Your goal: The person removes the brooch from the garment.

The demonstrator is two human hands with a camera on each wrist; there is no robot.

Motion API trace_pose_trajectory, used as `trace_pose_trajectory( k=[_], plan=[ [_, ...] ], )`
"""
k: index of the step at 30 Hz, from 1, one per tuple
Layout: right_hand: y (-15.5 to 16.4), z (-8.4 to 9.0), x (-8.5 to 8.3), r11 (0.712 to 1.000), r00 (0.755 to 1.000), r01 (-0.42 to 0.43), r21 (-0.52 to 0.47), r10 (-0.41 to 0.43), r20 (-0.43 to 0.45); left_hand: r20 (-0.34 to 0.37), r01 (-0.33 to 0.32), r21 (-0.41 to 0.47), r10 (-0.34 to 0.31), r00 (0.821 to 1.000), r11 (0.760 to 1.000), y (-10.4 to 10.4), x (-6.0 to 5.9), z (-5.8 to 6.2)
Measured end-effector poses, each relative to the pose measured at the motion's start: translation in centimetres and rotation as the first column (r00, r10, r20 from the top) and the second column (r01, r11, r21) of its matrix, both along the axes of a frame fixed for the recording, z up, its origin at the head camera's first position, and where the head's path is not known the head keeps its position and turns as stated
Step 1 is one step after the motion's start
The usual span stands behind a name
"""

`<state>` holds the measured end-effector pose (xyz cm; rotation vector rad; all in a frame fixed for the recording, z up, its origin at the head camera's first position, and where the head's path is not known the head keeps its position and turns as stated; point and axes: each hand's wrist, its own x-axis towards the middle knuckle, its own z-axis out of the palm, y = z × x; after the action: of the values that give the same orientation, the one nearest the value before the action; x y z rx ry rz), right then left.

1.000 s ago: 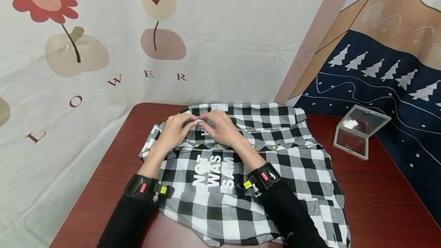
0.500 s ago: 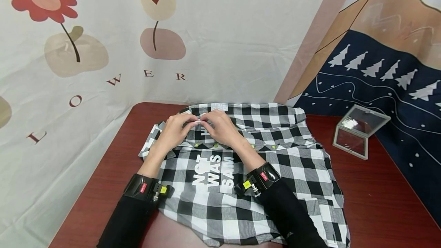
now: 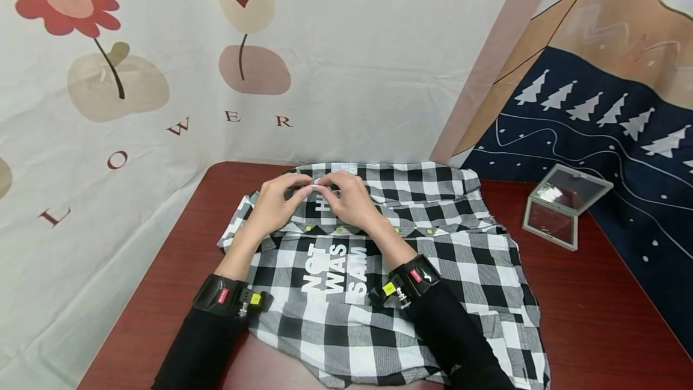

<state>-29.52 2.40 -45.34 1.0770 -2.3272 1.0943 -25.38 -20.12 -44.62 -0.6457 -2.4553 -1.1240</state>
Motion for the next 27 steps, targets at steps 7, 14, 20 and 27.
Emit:
trace_pose_trajectory(
  k=[7,14,20,27],
  plan=[
    [0.10,-0.27,-0.09,0.992,0.993,0.027,-0.124,-0.012,0.117,0.181,-0.042,0.150,0.014,0.983,0.988,0.02,0.51,0.36],
    [0.16,-0.48,0.00,0.964,0.965,0.084,-0.252,-0.016,0.263,0.202,-0.068,0.193,0.028,0.979,0.979,0.48,0.41,0.30],
    [0.15,-0.64,0.11,0.947,0.946,0.094,-0.307,0.011,0.324,0.190,-0.095,0.157,0.064,0.980,0.983,0.78,0.32,0.01],
    [0.12,-1.00,-0.02,0.943,0.944,0.090,-0.321,0.022,0.330,0.166,-0.118,0.144,0.093,0.982,0.983,0.89,0.19,-0.25]
  ],
)
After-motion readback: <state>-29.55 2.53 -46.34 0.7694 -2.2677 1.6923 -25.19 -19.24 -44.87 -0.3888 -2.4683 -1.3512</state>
